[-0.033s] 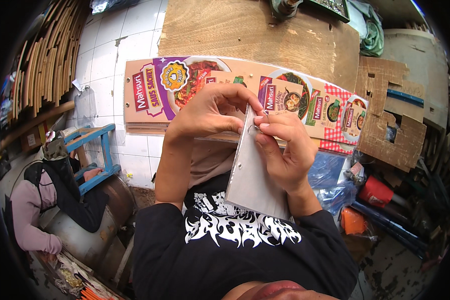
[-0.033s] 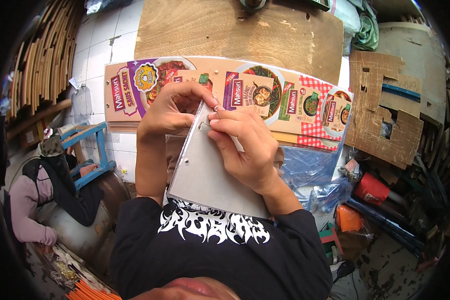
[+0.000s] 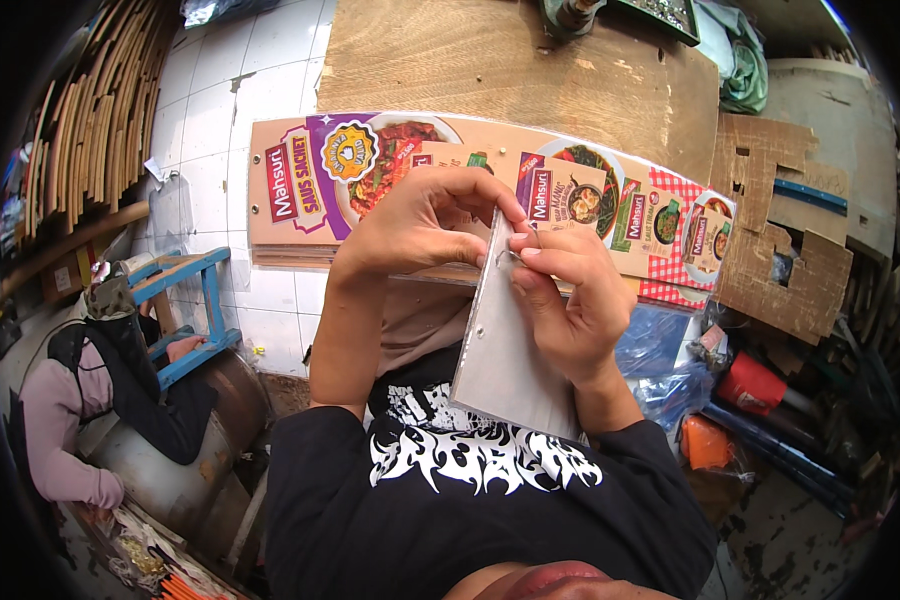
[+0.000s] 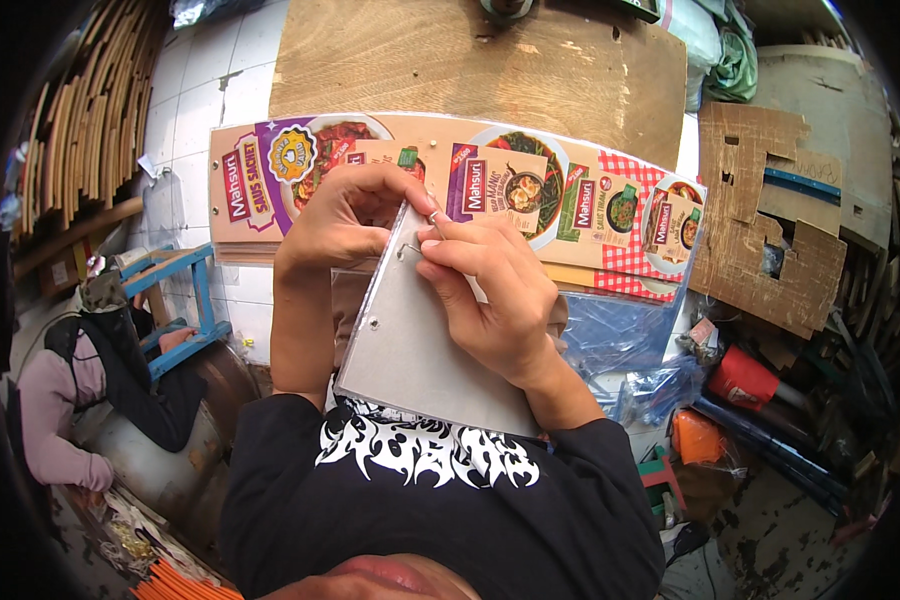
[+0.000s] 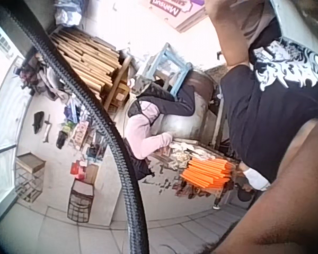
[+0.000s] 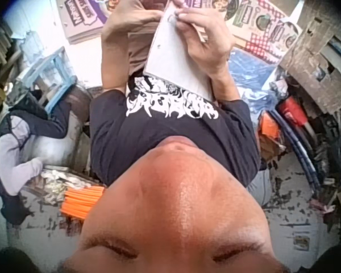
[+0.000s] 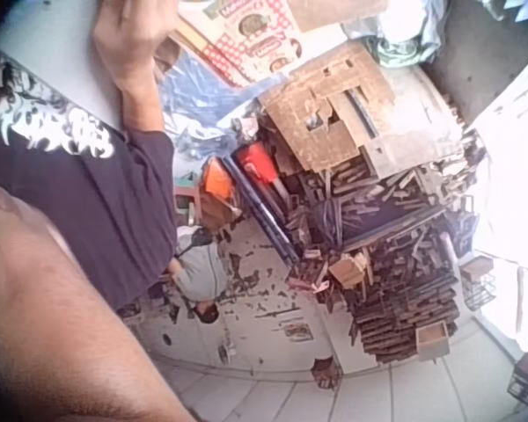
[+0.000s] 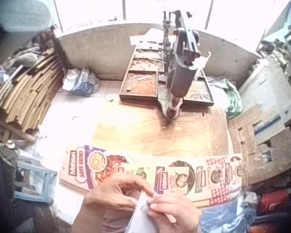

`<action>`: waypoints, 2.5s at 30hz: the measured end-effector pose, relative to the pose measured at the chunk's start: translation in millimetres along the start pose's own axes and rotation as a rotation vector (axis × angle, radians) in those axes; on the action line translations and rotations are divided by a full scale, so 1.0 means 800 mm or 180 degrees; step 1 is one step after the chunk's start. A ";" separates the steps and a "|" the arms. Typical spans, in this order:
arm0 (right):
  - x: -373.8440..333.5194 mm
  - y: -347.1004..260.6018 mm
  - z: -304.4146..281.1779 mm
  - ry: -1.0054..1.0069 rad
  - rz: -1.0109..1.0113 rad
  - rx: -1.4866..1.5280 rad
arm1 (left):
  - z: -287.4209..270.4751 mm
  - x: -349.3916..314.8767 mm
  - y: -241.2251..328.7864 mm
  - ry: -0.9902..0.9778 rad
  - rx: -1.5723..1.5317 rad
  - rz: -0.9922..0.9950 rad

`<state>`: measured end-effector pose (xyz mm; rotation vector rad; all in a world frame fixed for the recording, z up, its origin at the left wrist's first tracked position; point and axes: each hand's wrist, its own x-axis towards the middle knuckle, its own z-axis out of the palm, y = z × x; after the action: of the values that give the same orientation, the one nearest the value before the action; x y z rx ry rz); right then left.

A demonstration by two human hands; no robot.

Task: The person prepares a stack of sauce sachet packaging labels by hand, aligning the sheets and inserting a metal pin through pre-punched holes in the corners to secure the bundle.

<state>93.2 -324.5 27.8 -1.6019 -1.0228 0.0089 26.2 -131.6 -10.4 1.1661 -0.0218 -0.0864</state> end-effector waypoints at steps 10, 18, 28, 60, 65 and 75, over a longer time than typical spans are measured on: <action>0.003 -0.006 -0.002 -0.0029 -0.0351 -0.0225 | 0.002 0.002 0.006 -0.0075 -0.0102 -0.0005; 0.004 -0.007 -0.002 0.0020 -0.0353 -0.0263 | 0.002 0.002 0.005 -0.0070 -0.0177 -0.0123; -0.002 -0.009 -0.007 0.0095 -0.0156 -0.0205 | 0.001 0.001 -0.003 -0.0162 -0.0280 0.0225; -0.006 -0.011 -0.007 -0.0101 0.0712 0.0739 | 0.000 0.000 -0.002 -0.0217 -0.0360 0.0227; -0.011 -0.015 -0.007 -0.0083 0.1252 0.1268 | 0.001 0.000 0.000 -0.0208 -0.0388 0.0238; -0.006 -0.015 -0.007 -0.0158 0.1082 0.1170 | 0.003 -0.002 0.002 -0.0088 -0.0423 0.0080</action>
<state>85.7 -333.0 36.9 -1.4208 -0.7246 0.4451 24.4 -132.8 -7.7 1.0315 -0.0544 -0.0806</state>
